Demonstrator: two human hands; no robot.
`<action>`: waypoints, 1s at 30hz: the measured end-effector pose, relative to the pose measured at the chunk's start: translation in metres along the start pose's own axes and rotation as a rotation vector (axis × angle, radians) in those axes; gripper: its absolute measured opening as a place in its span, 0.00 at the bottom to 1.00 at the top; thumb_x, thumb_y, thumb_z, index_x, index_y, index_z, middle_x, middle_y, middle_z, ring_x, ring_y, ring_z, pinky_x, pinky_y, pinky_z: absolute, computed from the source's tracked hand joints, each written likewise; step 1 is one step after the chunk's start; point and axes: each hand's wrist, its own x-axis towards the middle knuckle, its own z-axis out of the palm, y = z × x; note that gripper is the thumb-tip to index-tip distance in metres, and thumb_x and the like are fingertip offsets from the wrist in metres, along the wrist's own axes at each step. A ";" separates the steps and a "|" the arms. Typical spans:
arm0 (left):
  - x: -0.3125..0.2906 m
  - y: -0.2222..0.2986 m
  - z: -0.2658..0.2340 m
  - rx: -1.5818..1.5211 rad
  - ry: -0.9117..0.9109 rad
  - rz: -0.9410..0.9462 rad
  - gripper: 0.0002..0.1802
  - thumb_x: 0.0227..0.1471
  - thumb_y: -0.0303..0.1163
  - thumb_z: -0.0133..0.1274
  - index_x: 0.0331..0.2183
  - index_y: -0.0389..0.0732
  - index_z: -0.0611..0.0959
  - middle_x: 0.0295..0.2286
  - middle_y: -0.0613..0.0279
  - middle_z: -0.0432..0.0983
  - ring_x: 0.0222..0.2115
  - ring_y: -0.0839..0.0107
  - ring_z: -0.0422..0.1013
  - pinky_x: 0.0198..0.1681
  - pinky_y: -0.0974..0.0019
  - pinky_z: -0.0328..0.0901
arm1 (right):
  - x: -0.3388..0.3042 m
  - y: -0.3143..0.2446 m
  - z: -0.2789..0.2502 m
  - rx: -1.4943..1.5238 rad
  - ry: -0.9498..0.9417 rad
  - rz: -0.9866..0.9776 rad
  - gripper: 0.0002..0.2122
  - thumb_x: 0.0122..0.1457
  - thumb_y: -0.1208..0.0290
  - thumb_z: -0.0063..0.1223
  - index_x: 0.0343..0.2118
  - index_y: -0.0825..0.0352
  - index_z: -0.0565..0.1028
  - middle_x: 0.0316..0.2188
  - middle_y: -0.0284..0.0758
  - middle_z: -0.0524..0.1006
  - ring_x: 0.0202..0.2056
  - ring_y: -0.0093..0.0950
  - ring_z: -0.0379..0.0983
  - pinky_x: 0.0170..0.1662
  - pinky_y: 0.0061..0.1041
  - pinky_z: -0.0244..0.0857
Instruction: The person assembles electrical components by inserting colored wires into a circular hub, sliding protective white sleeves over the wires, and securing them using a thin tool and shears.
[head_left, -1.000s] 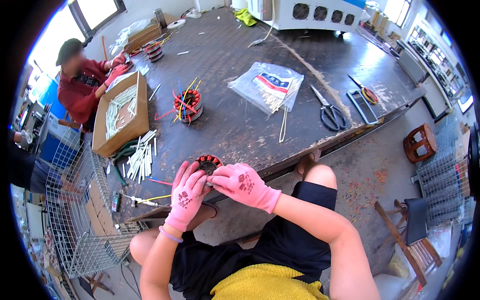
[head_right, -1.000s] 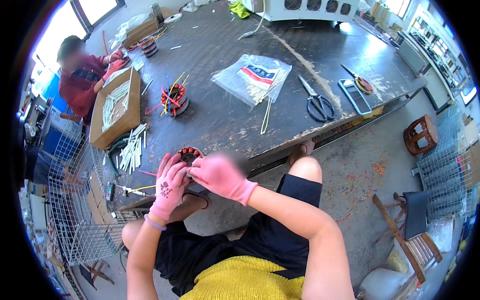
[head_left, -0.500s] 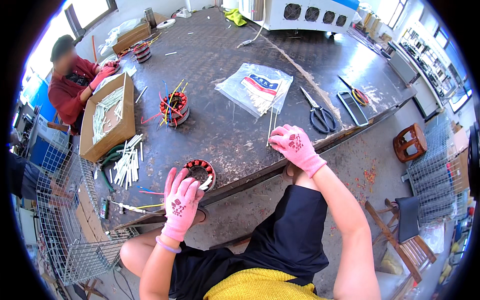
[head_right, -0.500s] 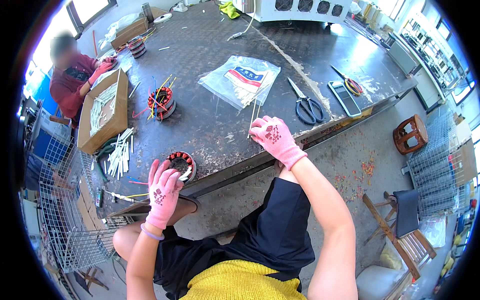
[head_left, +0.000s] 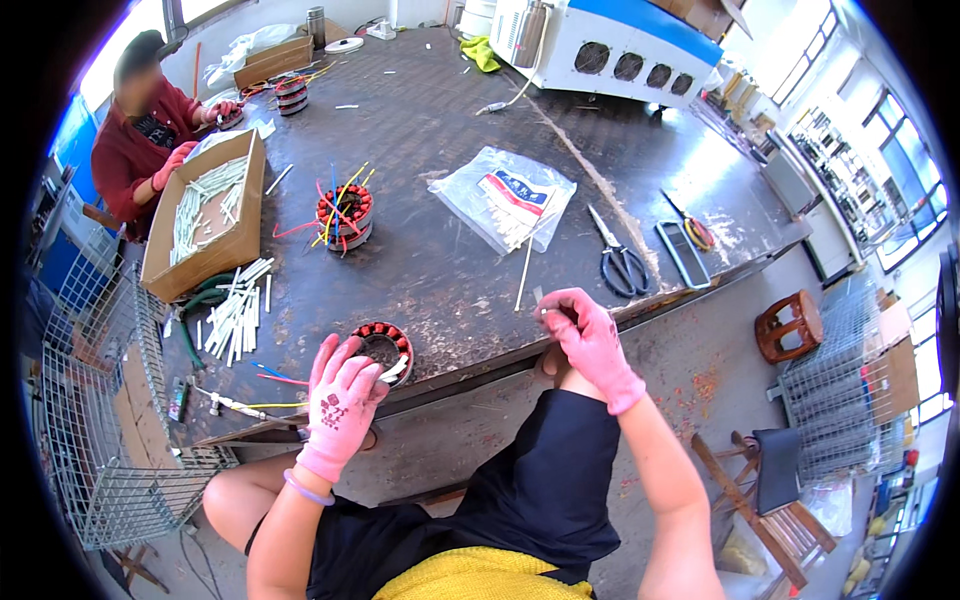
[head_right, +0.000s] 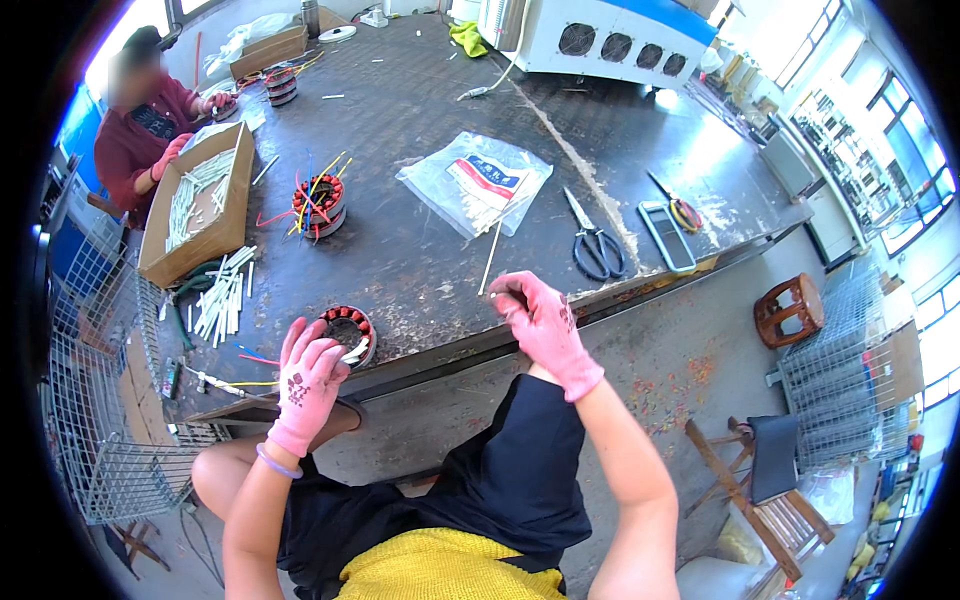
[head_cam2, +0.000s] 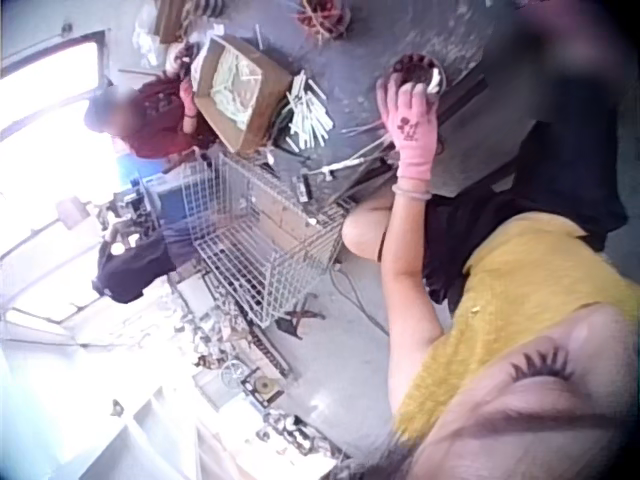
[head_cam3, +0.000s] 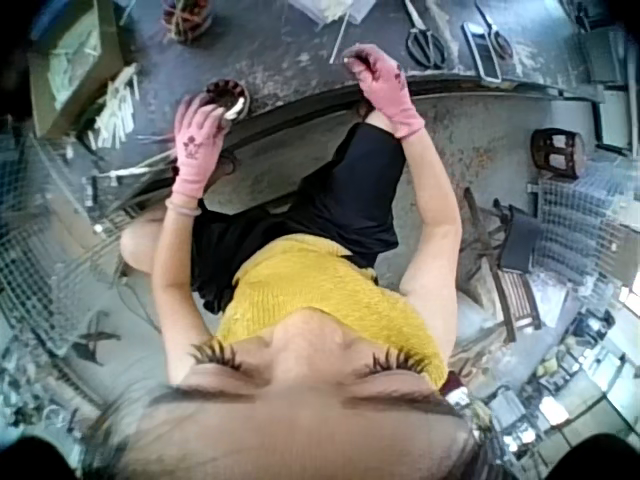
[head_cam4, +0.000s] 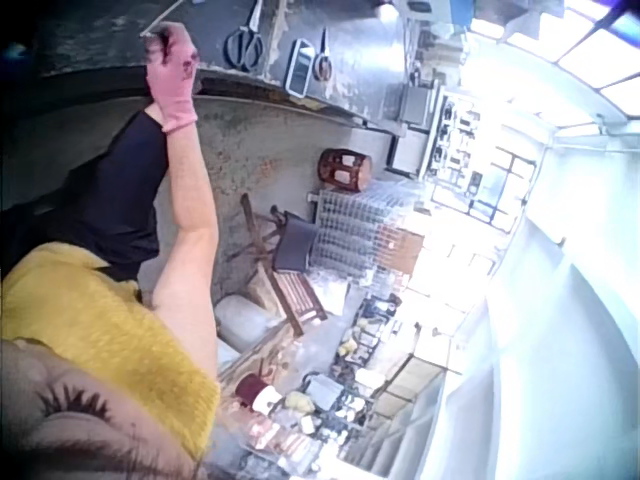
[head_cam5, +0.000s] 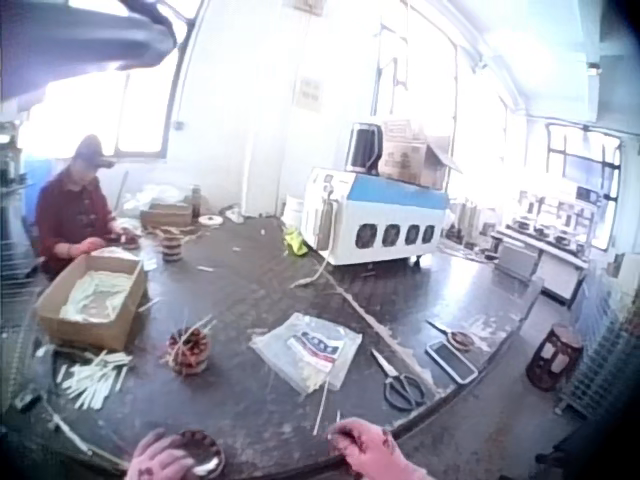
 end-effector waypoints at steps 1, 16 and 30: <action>-0.002 0.000 0.000 0.007 0.010 -0.003 0.18 0.36 0.26 0.63 0.35 0.42 0.79 0.36 0.61 0.76 0.51 0.54 0.70 0.61 0.42 0.59 | -0.008 -0.012 0.005 0.164 0.012 0.045 0.06 0.62 0.78 0.53 0.41 0.68 0.74 0.33 0.29 0.78 0.34 0.16 0.72 0.40 0.18 0.67; -0.001 0.001 0.003 0.011 0.042 -0.006 0.16 0.37 0.24 0.62 0.33 0.41 0.79 0.35 0.61 0.76 0.50 0.55 0.71 0.61 0.43 0.59 | -0.048 -0.088 0.011 0.511 -0.013 0.110 0.11 0.56 0.84 0.59 0.43 0.69 0.76 0.40 0.31 0.79 0.41 0.17 0.75 0.46 0.18 0.70; -0.002 0.002 0.001 0.001 0.044 -0.016 0.15 0.37 0.25 0.62 0.33 0.41 0.79 0.35 0.61 0.77 0.50 0.54 0.70 0.61 0.43 0.58 | -0.048 -0.088 0.024 -0.068 0.194 -0.371 0.13 0.48 0.82 0.68 0.36 0.64 0.77 0.36 0.32 0.79 0.33 0.22 0.75 0.34 0.20 0.69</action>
